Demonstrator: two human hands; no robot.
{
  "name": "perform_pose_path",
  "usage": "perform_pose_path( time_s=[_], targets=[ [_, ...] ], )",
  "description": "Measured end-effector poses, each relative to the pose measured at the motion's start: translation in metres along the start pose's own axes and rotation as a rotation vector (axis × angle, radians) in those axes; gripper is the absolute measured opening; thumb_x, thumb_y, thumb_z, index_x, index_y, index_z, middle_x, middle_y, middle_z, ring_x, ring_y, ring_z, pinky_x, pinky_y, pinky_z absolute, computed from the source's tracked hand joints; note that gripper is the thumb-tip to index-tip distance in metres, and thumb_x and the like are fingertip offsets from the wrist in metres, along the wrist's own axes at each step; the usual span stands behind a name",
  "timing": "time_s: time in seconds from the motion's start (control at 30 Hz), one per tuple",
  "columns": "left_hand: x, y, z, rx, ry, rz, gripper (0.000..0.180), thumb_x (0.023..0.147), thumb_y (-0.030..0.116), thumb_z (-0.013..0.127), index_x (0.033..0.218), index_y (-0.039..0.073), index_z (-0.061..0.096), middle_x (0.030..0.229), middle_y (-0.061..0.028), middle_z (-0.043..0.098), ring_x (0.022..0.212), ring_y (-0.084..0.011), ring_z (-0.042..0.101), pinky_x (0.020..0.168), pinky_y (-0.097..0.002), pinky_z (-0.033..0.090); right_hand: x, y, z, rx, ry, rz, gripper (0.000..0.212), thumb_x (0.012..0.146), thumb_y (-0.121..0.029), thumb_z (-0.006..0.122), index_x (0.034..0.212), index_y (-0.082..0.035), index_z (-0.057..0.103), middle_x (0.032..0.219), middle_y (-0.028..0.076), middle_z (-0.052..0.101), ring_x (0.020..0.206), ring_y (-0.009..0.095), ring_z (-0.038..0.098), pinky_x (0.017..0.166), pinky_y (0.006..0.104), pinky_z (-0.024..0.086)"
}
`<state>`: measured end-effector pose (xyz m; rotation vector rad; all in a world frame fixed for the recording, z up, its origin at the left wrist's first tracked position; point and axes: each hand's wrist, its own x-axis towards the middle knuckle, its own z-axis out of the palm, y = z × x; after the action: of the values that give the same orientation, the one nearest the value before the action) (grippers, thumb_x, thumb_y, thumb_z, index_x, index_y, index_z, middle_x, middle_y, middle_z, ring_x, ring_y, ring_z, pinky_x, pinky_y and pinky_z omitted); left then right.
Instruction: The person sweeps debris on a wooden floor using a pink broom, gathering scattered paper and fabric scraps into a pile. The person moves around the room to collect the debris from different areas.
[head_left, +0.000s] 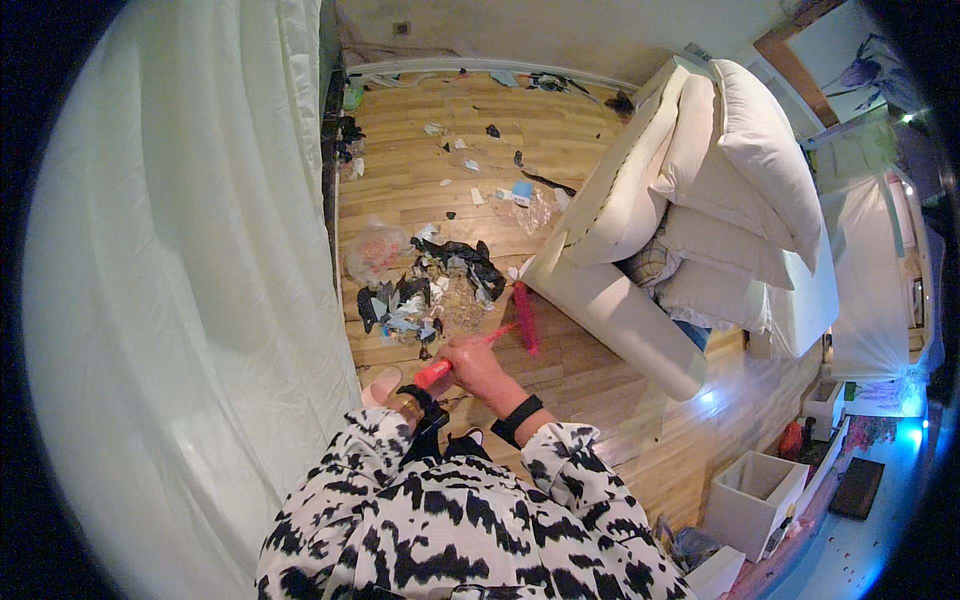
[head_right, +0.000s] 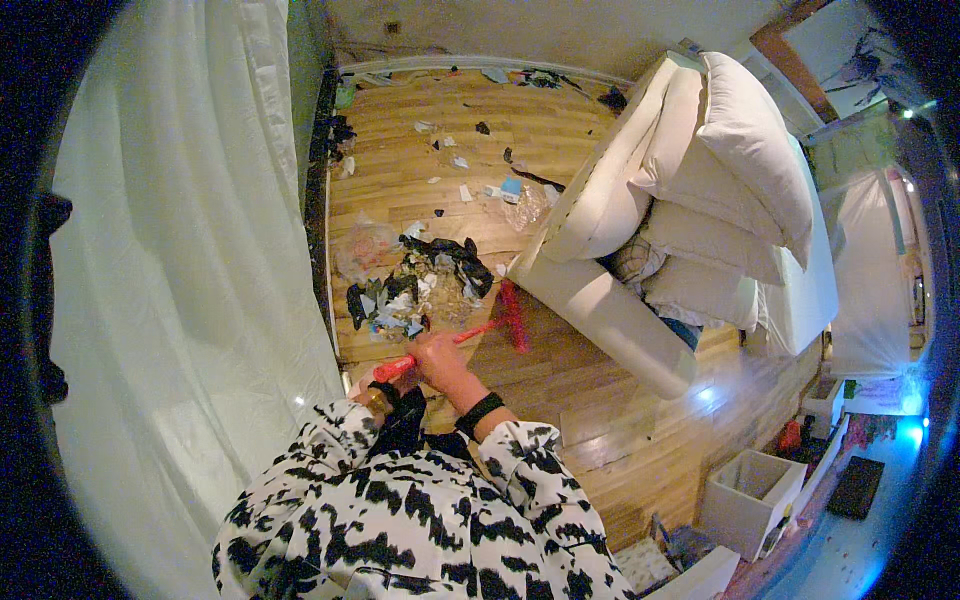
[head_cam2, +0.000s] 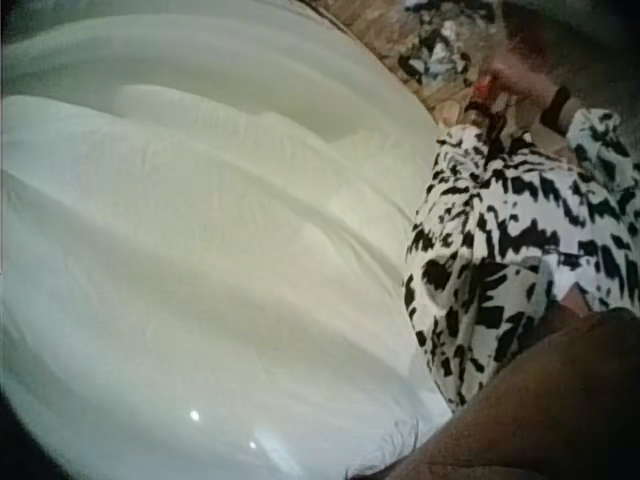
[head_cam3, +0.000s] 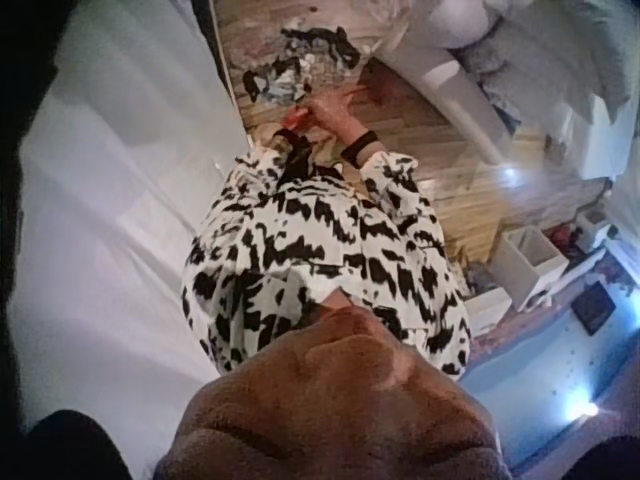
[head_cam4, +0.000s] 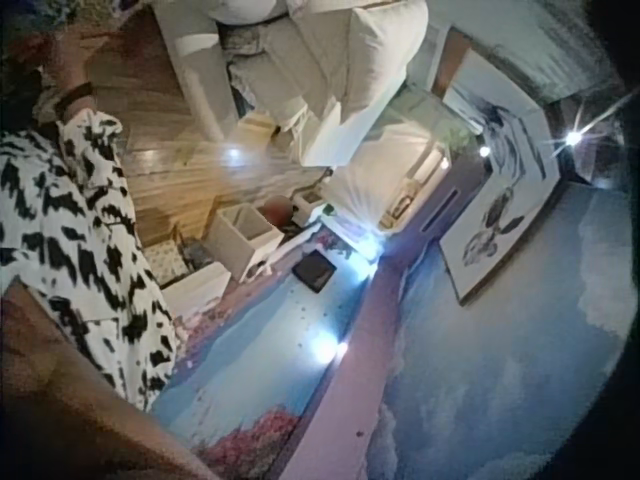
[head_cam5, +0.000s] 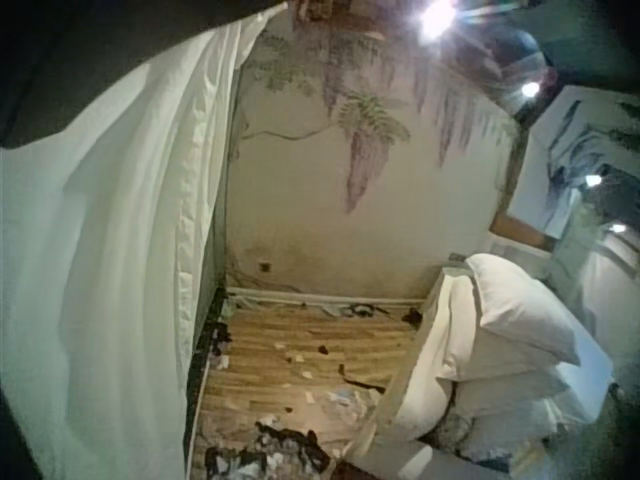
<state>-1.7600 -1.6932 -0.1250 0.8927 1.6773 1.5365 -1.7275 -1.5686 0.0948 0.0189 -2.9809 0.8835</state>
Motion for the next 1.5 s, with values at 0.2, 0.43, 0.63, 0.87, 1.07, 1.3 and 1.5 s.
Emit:
perform_pose_path(
  time_s=[0.2,0.43,0.63,0.87,1.07,1.3,1.5],
  targets=[
    [-0.01,0.132,-0.01,0.227,0.037,0.17,0.026,0.083,0.022,0.073,0.098,0.006,0.059,0.105,-0.0124,0.064,0.098,-0.0292,0.062,0.086,-0.0401,0.05,-0.032,-0.048,-0.019,0.036,-0.035,0.025,0.021,0.066,-0.012,0.074,0.085,-0.011,0.066,0.086,0.01,0.064,0.078,0.035,0.065,0.069,0.0433,0.054],
    [-0.004,0.213,0.0,0.151,0.11,0.249,0.027,0.083,0.027,0.069,0.096,0.004,0.064,0.113,-0.0153,0.066,0.103,-0.0317,0.064,0.089,-0.0412,0.05,-0.055,-0.074,-0.091,0.065,0.026,0.026,0.022,0.066,-0.01,0.073,0.085,-0.011,0.062,0.091,0.011,0.065,0.083,0.034,0.066,0.067,0.0441,0.054],
    [0.02,0.143,0.028,-0.133,0.099,0.18,0.028,0.082,0.025,0.068,0.099,0.003,0.066,0.109,-0.0162,0.066,0.104,-0.0314,0.063,0.091,-0.0387,0.049,-0.043,-0.024,-0.06,-0.025,0.117,0.078,0.017,0.071,-0.009,0.071,0.087,-0.01,0.064,0.083,0.012,0.065,0.079,0.037,0.066,0.066,0.0473,0.054],
    [0.037,0.082,-0.002,0.082,0.198,0.167,0.031,0.081,0.022,0.069,0.104,0.003,0.065,0.105,-0.0168,0.066,0.101,-0.0307,0.063,0.09,-0.0369,0.05,0.002,0.001,-0.046,0.021,0.139,0.002,0.014,0.073,-0.011,0.07,0.085,-0.009,0.063,0.088,0.012,0.066,0.08,0.037,0.066,0.068,0.0459,0.054],
    [0.037,0.18,-0.02,0.3,0.101,0.232,0.024,0.083,0.025,0.061,0.1,0.007,0.061,0.112,-0.0157,0.063,0.115,-0.0374,0.057,0.099,-0.0433,0.045,-0.029,-0.051,-0.082,0.162,0.217,0.021,0.015,0.074,-0.007,0.067,0.089,-0.009,0.063,0.091,0.011,0.064,0.083,0.035,0.066,0.069,0.0422,0.054],
    [-0.004,0.26,0.02,0.096,0.089,0.428,0.033,0.087,0.029,0.061,0.111,0.006,0.06,0.11,-0.0163,0.061,0.111,-0.0388,0.057,0.099,-0.0453,0.045,-0.079,-0.117,-0.144,0.261,0.248,0.175,0.026,0.07,0.001,0.066,0.094,-0.01,0.066,0.094,0.012,0.067,0.087,0.034,0.068,0.071,0.0389,0.055],
    [-0.008,0.227,0.051,0.053,-0.041,0.436,0.036,0.092,0.029,0.063,0.119,0.006,0.059,0.115,-0.009,0.062,0.112,-0.029,0.058,0.097,-0.038,0.046,-0.075,-0.113,-0.149,0.308,0.23,0.291,0.013,0.08,-0.005,0.071,0.092,-0.007,0.066,0.096,0.016,0.069,0.089,0.033,0.068,0.076,0.0375,0.055]
  ],
)
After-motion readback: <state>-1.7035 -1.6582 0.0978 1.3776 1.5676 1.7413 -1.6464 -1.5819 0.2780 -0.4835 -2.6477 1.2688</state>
